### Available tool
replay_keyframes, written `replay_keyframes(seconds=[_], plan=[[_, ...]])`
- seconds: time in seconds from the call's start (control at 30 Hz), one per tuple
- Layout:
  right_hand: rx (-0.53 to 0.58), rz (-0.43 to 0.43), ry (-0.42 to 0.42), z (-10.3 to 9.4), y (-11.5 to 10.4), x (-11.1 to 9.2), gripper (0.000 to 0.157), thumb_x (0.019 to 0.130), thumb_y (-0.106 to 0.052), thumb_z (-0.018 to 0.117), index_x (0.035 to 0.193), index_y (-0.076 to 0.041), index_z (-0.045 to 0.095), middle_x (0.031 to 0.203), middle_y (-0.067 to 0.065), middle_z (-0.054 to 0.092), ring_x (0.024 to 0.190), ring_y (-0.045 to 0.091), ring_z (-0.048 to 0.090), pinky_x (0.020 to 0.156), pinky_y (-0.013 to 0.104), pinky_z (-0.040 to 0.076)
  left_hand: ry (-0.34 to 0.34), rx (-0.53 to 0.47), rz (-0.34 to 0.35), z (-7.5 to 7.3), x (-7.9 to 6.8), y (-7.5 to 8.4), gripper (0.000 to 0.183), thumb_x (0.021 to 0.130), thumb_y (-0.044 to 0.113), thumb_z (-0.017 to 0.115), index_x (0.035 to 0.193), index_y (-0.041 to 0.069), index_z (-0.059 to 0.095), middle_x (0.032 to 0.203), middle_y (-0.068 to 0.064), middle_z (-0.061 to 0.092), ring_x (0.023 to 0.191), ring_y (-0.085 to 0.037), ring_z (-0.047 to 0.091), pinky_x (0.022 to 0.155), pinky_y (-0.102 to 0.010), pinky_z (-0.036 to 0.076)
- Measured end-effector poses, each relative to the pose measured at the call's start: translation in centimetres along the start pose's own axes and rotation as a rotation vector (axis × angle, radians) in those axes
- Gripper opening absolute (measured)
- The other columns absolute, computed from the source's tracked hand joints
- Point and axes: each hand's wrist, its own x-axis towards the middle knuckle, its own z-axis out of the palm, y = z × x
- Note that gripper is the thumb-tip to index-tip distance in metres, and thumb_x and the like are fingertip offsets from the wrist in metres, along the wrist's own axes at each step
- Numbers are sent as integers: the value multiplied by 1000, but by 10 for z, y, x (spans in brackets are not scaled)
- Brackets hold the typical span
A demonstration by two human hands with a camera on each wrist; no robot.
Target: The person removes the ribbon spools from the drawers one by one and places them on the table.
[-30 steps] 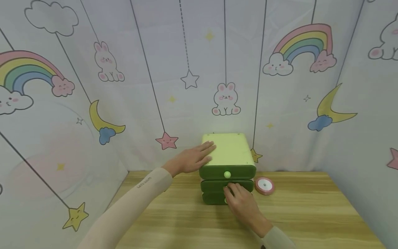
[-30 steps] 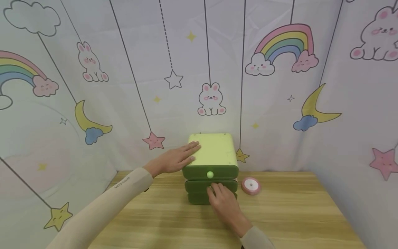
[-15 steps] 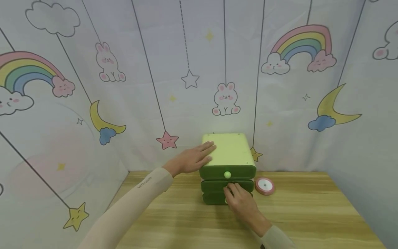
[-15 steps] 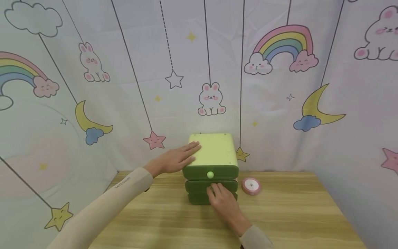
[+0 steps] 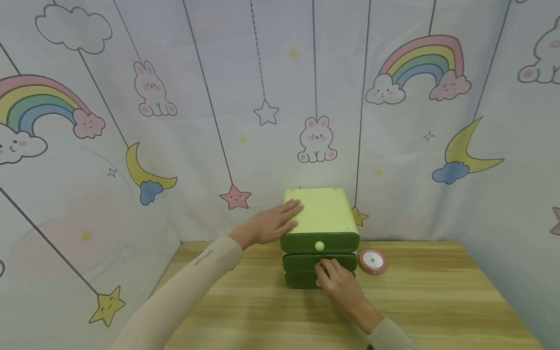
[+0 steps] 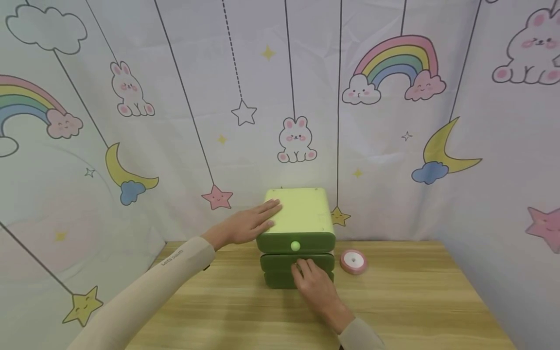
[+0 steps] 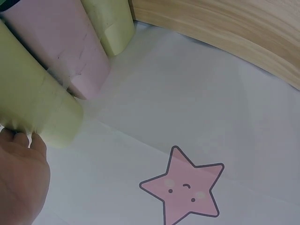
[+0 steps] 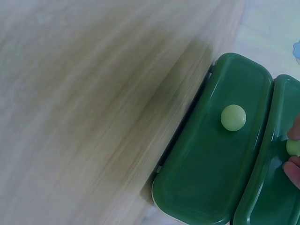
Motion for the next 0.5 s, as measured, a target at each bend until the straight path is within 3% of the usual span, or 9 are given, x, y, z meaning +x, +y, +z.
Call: replay_keyframes(seconds=[0.5], plan=[[26, -9, 21, -4, -4, -1, 48, 114, -17, 34, 99, 0, 77, 96, 14, 71, 79, 22, 68, 68, 29, 62, 1, 2, -2, -1, -1, 2, 66, 112, 61, 21, 171, 31, 14, 179, 6, 11, 166, -14, 12, 133, -45, 27]])
